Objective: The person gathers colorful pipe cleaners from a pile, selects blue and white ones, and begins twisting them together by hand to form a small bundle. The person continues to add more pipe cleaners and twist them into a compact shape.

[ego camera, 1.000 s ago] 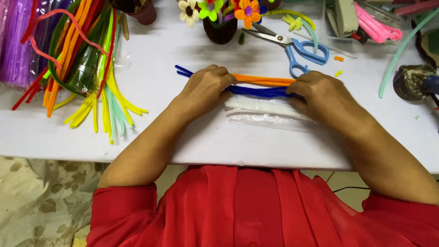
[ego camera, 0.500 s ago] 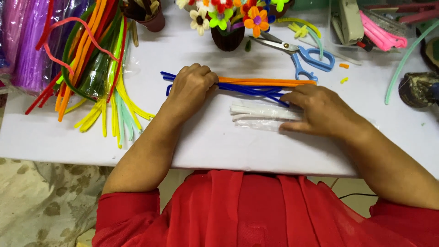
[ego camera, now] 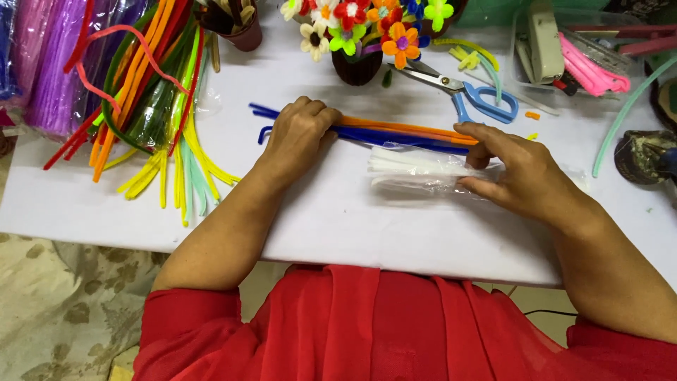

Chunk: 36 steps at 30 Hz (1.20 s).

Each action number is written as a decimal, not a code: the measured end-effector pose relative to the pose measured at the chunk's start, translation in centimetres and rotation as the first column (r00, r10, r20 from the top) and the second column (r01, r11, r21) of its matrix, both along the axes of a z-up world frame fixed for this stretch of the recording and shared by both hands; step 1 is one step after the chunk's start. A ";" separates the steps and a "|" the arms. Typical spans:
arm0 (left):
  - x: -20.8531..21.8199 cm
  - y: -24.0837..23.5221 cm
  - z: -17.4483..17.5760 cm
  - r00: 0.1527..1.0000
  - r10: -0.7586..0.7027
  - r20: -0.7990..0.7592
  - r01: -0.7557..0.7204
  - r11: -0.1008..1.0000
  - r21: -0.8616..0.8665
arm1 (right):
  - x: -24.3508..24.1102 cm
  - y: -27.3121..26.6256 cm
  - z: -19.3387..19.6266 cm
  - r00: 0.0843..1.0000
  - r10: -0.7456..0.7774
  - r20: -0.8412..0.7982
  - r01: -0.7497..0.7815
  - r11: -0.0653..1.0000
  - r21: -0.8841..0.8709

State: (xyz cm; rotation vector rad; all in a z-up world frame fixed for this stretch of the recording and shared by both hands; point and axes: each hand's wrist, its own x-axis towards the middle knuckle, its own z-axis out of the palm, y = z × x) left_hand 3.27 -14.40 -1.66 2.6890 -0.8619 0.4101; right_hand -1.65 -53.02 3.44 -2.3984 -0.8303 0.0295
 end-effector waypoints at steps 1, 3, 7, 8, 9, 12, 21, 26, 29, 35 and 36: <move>-0.3 -0.1 0.4 1.000 -0.022 -0.014 0.022 0.999 -0.038 | -0.1 -0.1 0.1 0.998 0.034 0.046 -0.035 0.999 0.037; -1.3 -1.0 2.2 0.989 -0.142 -0.044 0.130 0.971 -0.199 | -0.3 0.0 0.3 0.997 0.051 0.063 -0.054 0.997 0.046; -3.5 -2.6 4.4 0.898 -0.295 -0.326 0.042 0.796 -0.604 | -0.3 -0.2 0.2 0.996 0.042 0.079 -0.043 0.999 0.014; -3.7 -2.7 4.4 0.899 -0.294 -0.325 0.042 0.796 -0.604 | -0.2 -0.4 0.0 0.996 0.043 0.080 -0.044 0.999 0.014; -3.8 -2.7 4.6 0.879 -0.315 -0.358 0.035 0.791 -0.611 | -0.1 -0.5 -0.2 0.996 0.044 0.083 -0.045 0.999 0.002; -4.1 -3.1 4.7 0.850 -0.365 -0.380 0.047 0.771 -0.635 | 0.1 -0.6 -0.6 0.994 0.049 0.095 -0.047 0.999 -0.015; -4.5 -3.5 4.3 0.900 -0.360 -0.245 0.159 0.796 -0.584 | 0.3 0.5 -1.7 0.997 0.078 -0.007 -0.079 0.997 -0.013; -4.1 -3.0 4.5 0.880 -0.359 -0.310 0.177 0.855 -0.488 | 0.2 1.1 -1.4 0.994 0.106 0.001 -0.106 0.994 -0.025; -4.0 -2.9 4.4 0.845 -0.440 -0.304 0.262 0.836 -0.483 | 0.2 1.5 -1.7 0.993 0.115 -0.013 -0.115 0.993 -0.007; -4.1 -2.7 4.5 0.748 -0.426 -0.508 0.324 0.903 -0.281 | -0.4 2.9 -1.7 0.986 0.164 -0.003 -0.164 0.986 -0.007; -4.3 -3.0 5.3 0.753 -0.388 -0.532 0.279 0.920 -0.276 | -0.7 3.4 -1.0 0.991 0.126 -0.048 -0.127 0.992 -0.009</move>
